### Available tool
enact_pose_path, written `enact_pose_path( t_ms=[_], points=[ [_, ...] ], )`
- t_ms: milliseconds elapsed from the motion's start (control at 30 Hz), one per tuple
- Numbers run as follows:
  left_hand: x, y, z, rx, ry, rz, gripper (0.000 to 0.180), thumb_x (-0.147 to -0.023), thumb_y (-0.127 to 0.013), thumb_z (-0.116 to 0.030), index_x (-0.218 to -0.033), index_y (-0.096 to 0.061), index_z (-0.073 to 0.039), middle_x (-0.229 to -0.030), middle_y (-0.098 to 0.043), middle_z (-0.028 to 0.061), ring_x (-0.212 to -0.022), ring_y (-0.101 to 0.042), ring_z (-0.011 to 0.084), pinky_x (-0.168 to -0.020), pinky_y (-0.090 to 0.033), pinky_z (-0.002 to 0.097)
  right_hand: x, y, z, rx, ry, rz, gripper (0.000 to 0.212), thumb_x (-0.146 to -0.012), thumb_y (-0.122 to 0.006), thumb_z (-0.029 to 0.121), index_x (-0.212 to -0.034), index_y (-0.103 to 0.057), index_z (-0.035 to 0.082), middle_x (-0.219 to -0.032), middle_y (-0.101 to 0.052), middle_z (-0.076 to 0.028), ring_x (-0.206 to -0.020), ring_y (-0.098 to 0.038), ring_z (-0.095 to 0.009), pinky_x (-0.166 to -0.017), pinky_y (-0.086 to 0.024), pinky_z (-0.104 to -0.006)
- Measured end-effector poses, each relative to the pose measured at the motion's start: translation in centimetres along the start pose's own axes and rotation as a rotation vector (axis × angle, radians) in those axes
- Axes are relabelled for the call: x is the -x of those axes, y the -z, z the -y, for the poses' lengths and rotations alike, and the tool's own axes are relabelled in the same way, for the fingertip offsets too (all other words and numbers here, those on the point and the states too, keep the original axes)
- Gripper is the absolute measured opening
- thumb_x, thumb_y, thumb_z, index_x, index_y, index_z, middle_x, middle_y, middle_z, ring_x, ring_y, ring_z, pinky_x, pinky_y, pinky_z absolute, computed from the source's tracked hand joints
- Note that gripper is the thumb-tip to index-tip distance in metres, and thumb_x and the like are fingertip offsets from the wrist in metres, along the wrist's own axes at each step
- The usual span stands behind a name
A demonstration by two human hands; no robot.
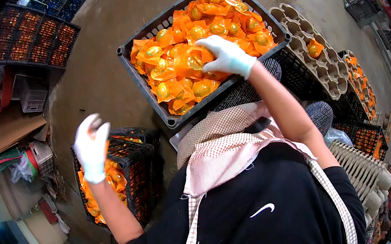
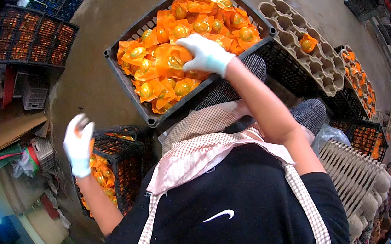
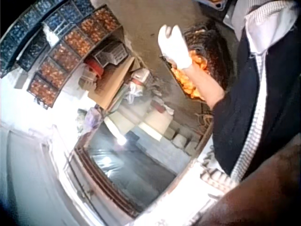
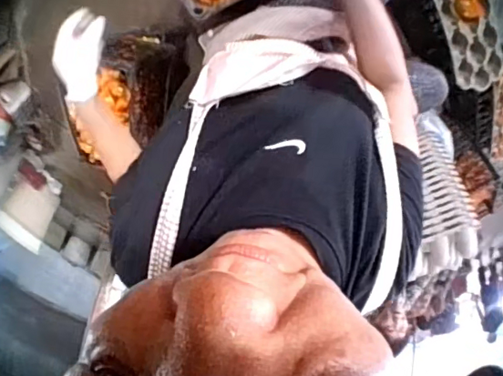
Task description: The person sorts fruit wrapped in yellow paper from a large crate into individual compartments of cardboard trays by hand.
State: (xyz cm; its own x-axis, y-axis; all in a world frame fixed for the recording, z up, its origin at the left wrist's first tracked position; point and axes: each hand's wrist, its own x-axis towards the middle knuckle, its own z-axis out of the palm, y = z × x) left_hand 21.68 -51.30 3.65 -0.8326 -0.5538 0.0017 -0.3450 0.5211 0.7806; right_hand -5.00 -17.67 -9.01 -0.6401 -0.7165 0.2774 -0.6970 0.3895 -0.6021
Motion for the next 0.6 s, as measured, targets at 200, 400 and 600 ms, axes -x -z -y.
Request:
enact_pose_path(
  t_ms=[200, 400, 600],
  points=[
    [-6.9, -12.0, -5.2, -0.376, -0.815, 0.359, 0.038, -0.081, -0.075, -0.016, -0.116, -0.067, -0.005, -0.107, -0.07, 0.0097, -0.094, -0.069, 0.0238, -0.08, -0.054, 0.0308, 0.7, 2.2, 1.0, 0.108, -0.295, 0.023, 0.051, -0.08, -0.069, 0.027, -0.127, -0.058, 0.012, -0.112, -0.068, -0.018, -0.105, -0.064, -0.035, -0.091, -0.051, -0.0421],
    [-7.5, -22.5, -9.7, -0.72, -0.497, 0.638, 0.075, -0.074, -0.073, -0.055, -0.124, -0.055, -0.003, -0.121, -0.06, 0.0189, -0.106, -0.062, 0.0355, -0.091, -0.05, 0.0449, 0.5, 3.9, 0.8, 0.108, -0.467, 0.019, 0.053, -0.077, -0.068, 0.035, -0.124, -0.061, 0.01, -0.106, -0.069, -0.019, -0.1, -0.066, -0.036, -0.087, -0.052, -0.0435],
    [-7.1, -21.9, -8.0, -0.578, -0.532, 0.237, 0.085, -0.078, -0.073, -0.049, -0.143, -0.04, -0.006, -0.135, -0.052, 0.0173, -0.113, -0.06, 0.0313, -0.086, -0.054, 0.0422, 0.4, 1.4, 0.2, 0.13, -0.106, -0.031, 0.054, -0.078, -0.071, 0.031, -0.127, -0.061, 0.01, -0.121, -0.065, -0.016, -0.111, -0.063, -0.032, -0.096, -0.05, -0.0396]
  ],
)
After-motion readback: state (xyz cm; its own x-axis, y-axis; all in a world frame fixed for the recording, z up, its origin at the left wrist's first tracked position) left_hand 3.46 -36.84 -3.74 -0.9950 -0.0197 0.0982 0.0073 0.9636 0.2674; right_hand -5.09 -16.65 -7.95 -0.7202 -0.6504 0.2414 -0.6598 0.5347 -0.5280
